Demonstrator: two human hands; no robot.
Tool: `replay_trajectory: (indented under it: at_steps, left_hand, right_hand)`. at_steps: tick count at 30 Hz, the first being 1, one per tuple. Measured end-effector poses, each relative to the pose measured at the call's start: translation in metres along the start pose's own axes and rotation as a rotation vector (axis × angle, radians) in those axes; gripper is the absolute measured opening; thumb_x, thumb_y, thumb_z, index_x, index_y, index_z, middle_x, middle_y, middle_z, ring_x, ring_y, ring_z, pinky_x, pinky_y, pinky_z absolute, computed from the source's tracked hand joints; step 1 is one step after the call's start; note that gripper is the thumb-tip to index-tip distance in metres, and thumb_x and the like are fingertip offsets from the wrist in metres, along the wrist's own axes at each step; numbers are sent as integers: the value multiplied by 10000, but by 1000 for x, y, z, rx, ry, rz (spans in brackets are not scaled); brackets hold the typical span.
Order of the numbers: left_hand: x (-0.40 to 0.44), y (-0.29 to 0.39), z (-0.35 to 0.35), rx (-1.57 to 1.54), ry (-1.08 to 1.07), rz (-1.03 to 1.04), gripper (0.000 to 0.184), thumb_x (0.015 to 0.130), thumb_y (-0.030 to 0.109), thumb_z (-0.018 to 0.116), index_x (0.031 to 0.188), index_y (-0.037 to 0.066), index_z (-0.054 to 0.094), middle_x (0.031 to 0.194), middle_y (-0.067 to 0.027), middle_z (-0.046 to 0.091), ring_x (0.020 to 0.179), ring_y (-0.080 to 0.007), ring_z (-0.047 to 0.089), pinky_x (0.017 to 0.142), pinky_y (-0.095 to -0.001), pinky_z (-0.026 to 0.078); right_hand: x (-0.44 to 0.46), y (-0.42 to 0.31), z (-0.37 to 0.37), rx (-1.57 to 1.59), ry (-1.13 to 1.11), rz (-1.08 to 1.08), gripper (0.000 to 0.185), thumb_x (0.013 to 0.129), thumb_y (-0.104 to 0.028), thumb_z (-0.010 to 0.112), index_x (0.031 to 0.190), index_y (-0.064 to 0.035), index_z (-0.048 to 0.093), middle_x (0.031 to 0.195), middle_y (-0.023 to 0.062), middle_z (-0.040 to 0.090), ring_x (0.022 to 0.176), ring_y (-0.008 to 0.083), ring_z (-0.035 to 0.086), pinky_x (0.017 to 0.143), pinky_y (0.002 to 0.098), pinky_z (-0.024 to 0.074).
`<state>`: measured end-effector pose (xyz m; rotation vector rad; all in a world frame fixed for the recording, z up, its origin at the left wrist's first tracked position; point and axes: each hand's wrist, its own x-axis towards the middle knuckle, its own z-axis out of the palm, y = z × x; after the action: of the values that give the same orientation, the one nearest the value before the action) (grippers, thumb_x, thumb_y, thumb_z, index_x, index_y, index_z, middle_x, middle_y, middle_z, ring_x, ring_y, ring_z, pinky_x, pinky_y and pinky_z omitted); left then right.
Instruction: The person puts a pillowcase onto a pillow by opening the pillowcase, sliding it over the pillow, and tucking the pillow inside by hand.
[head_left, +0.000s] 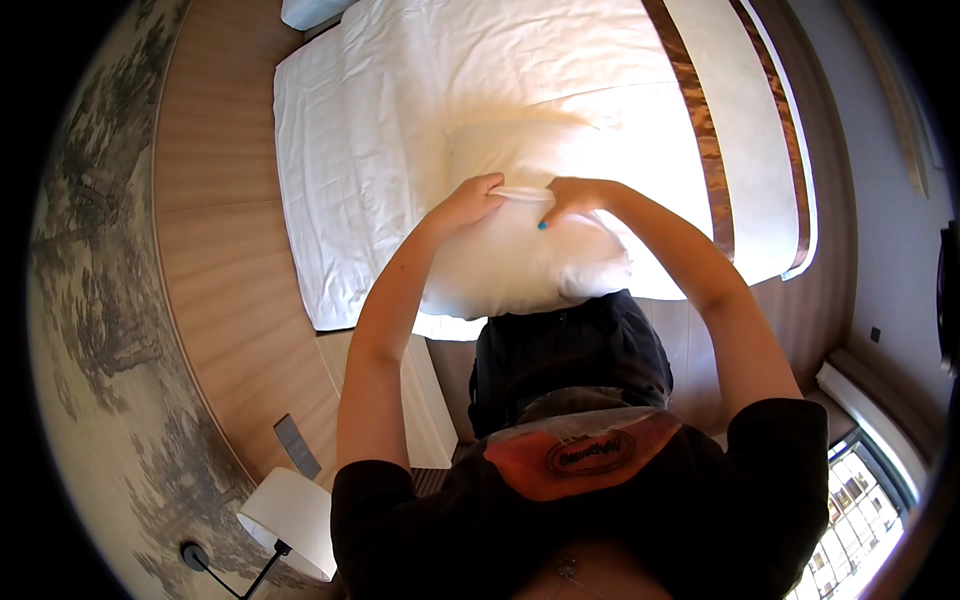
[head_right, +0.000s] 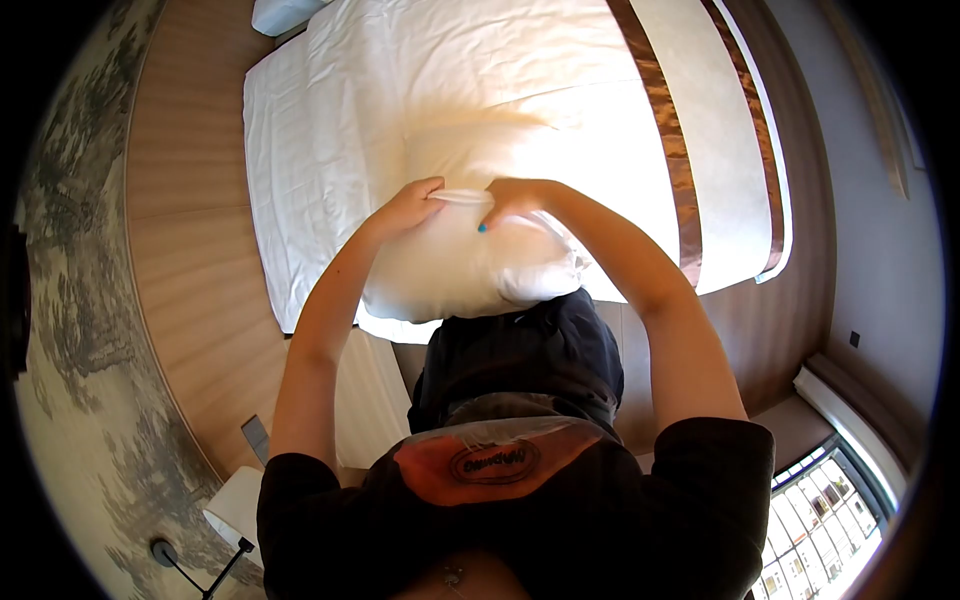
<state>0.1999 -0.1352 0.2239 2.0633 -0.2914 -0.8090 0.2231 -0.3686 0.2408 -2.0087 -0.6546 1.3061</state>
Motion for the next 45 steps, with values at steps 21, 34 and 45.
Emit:
replay_trajectory:
  at_steps: [21, 34, 45]
  left_hand:
    - [36, -3, 8, 416, -20, 366, 379, 747, 241, 662, 1022, -15, 608, 1206, -108, 501, 1082, -288, 485, 904, -361, 404]
    - [19, -14, 52, 79, -690, -301, 488, 785, 395, 619, 1042, -19, 593, 901, -97, 628, 938, -192, 567, 827, -290, 413]
    - [43, -84, 67, -569, -278, -595, 409, 882, 415, 471, 1006, 50, 609, 950, -94, 602, 875, -188, 564, 773, -319, 455]
  right_hand:
    - [9, 34, -5, -42, 221, -87, 482, 759, -431, 623, 1043, -46, 569, 947, 162, 617, 884, 288, 574, 766, 368, 430]
    - [12, 93, 42, 60, 178, 2, 365, 758, -401, 636, 792, -43, 571, 678, 121, 574, 685, 230, 553, 621, 355, 415]
    - [-34, 214, 104, 691, -49, 299, 551, 718, -386, 665, 1105, -7, 563, 1070, 119, 595, 1058, 224, 510, 904, 346, 368]
